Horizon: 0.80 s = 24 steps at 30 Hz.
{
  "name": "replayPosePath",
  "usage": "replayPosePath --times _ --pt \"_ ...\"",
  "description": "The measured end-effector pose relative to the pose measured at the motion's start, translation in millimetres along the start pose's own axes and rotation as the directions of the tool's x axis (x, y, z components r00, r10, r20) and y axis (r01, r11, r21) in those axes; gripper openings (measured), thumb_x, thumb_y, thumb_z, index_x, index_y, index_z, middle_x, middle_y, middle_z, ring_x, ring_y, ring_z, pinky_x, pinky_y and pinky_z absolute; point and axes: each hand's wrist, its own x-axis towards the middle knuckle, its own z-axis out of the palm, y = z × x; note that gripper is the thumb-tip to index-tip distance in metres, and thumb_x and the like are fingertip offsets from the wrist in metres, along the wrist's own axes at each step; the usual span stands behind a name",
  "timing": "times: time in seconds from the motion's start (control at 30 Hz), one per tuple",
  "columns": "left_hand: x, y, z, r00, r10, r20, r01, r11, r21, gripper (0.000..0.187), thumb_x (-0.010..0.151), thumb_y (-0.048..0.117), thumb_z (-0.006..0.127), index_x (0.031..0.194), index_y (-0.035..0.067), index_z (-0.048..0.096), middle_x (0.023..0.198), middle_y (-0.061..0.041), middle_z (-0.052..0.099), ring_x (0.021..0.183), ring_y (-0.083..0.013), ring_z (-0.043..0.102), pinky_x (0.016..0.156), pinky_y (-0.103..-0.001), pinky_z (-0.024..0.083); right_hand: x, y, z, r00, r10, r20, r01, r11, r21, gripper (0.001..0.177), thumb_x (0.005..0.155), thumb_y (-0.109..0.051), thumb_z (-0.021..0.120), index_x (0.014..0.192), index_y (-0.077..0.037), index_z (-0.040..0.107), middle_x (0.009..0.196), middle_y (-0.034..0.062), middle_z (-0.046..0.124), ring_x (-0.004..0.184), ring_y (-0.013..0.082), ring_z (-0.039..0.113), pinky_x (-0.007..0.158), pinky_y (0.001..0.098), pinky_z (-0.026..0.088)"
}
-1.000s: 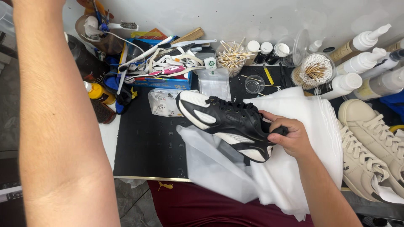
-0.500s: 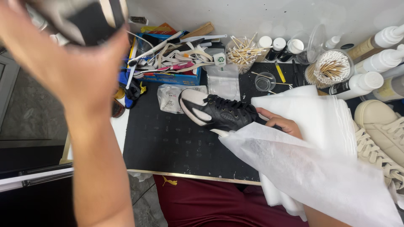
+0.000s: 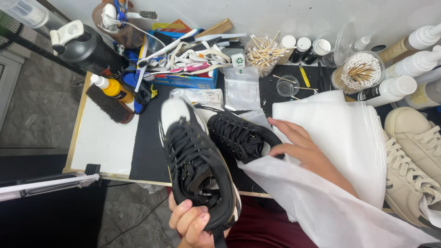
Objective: The person uses a cotton swab to clean the white sections of a black and white sneaker, focusing on the seams and edges. After cleaning, the person wraps the sneaker in a white protective sheet and places it on the table.
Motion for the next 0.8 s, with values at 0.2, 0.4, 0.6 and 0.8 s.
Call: replayPosePath --times 0.2,0.4,0.6,0.8 --pt "-64.5 1.7 -24.9 0.949 -0.055 0.31 0.022 0.994 0.11 0.059 0.082 0.029 0.081 0.121 0.012 0.041 0.112 -0.005 0.045 0.12 -0.0255 0.04 0.11 -0.057 0.033 -33.1 -38.7 -20.1 0.885 0.368 0.285 -0.438 0.865 0.245 0.041 0.086 -0.037 0.067 0.119 -0.013 0.073 0.128 0.0088 0.068 0.112 0.0263 0.066 0.097 0.0345 0.054" --pt "-97.0 22.1 -30.1 0.927 -0.197 0.32 0.134 0.969 0.209 0.061 0.09 0.027 0.082 0.127 0.006 0.039 0.116 -0.011 0.042 0.123 -0.0303 0.037 0.107 -0.053 0.033 -47.3 -44.5 9.1 0.839 0.346 0.421 -0.376 0.927 -0.012 0.079 0.073 -0.027 0.08 0.142 -0.005 0.05 0.124 0.0212 0.066 0.106 0.039 0.067 0.088 0.0429 0.051" --pt "-121.0 22.2 -27.3 0.906 -0.132 0.403 0.066 0.983 0.173 0.051 0.082 0.018 0.079 0.125 0.017 0.051 0.12 -0.004 0.049 0.128 -0.0249 0.04 0.113 -0.053 0.031 -59.4 12.2 21.4 0.75 0.349 0.562 -0.527 0.828 0.19 0.049 0.082 -0.005 0.064 0.131 -0.007 0.067 0.095 0.0179 0.074 0.087 0.0293 0.068 0.078 0.0356 0.056" --pt "-112.1 37.5 2.3 0.87 -0.062 0.49 -0.002 0.992 0.128 0.062 0.084 0.026 0.086 0.137 0.019 0.054 0.132 0.0 0.051 0.133 -0.0231 0.036 0.117 -0.05 0.019 -64.3 44.5 -16.8 0.787 0.419 0.453 -0.614 0.46 0.641 0.047 0.079 0.001 0.059 0.123 0.01 0.069 0.099 0.0173 0.077 0.084 0.0168 0.071 0.075 0.0287 0.055"
